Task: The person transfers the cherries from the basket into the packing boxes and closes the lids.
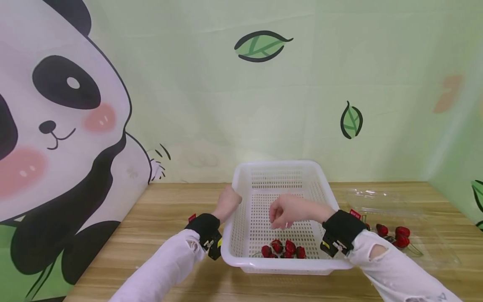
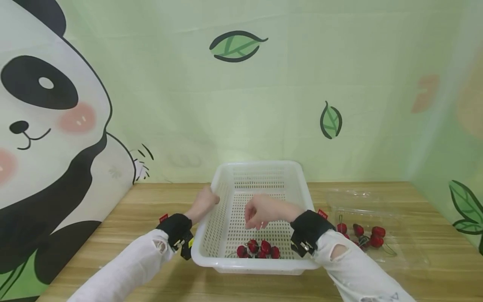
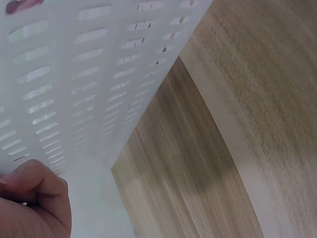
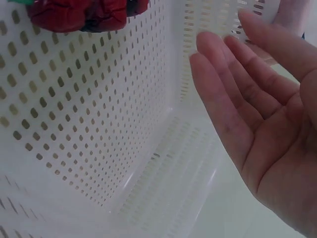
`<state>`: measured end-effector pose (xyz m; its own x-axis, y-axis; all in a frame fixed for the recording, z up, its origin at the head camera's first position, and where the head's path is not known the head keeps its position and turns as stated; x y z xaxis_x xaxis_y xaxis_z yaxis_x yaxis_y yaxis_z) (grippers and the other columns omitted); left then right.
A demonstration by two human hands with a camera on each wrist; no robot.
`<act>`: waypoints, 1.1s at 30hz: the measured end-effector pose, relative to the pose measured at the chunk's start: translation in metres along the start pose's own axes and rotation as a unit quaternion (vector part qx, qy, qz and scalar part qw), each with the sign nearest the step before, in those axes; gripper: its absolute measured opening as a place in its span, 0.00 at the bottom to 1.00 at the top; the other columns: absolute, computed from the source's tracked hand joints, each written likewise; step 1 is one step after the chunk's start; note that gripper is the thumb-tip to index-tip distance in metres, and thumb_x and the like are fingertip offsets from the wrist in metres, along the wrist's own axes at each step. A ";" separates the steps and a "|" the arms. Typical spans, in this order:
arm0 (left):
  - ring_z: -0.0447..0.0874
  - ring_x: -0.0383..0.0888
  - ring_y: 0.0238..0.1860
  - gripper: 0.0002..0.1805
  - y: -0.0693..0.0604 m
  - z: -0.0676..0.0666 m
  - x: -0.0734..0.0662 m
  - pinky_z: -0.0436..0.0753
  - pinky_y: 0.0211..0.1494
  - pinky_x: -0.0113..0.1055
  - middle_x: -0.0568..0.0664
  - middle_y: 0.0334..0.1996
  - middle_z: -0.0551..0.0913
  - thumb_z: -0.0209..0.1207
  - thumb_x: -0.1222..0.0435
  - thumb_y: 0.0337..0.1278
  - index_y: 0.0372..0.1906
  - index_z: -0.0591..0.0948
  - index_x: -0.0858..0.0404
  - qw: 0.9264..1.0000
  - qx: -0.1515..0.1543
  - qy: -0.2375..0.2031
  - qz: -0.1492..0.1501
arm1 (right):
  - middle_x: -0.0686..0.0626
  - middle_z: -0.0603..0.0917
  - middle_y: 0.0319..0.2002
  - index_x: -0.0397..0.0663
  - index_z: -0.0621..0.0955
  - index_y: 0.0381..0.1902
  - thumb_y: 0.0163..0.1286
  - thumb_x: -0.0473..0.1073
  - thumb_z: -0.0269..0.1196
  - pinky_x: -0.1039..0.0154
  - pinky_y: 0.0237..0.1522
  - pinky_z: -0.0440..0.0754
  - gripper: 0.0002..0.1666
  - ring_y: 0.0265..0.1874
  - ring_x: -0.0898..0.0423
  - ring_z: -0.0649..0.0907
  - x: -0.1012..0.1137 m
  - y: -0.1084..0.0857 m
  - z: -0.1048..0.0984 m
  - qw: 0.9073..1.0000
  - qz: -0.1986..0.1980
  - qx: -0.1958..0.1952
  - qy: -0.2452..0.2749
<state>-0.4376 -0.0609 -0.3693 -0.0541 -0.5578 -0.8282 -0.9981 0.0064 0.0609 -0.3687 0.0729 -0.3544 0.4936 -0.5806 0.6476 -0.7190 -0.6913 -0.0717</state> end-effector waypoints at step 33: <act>0.77 0.54 0.30 0.17 -0.002 0.002 -0.002 0.79 0.29 0.44 0.62 0.33 0.74 0.45 0.79 0.44 0.44 0.68 0.75 0.999 0.015 -0.021 0.019 | 0.52 0.80 0.18 0.49 0.82 0.22 0.54 0.39 0.67 0.63 0.25 0.78 0.04 0.19 0.54 0.79 0.000 0.000 0.029 0.998 0.001 0.062 -0.003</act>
<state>-0.4355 -0.0584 -0.3689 -0.0927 -0.5220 -0.8479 -0.9957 0.0519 0.0769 -0.3544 0.0609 -0.3767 0.4961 -0.5842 0.6424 -0.6539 -0.7381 -0.1661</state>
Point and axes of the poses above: each hand's wrist, its own y-axis towards the middle knuckle, its own z-axis out of the palm, x = y × z, the point moved 10 cm from there along y, towards the middle knuckle
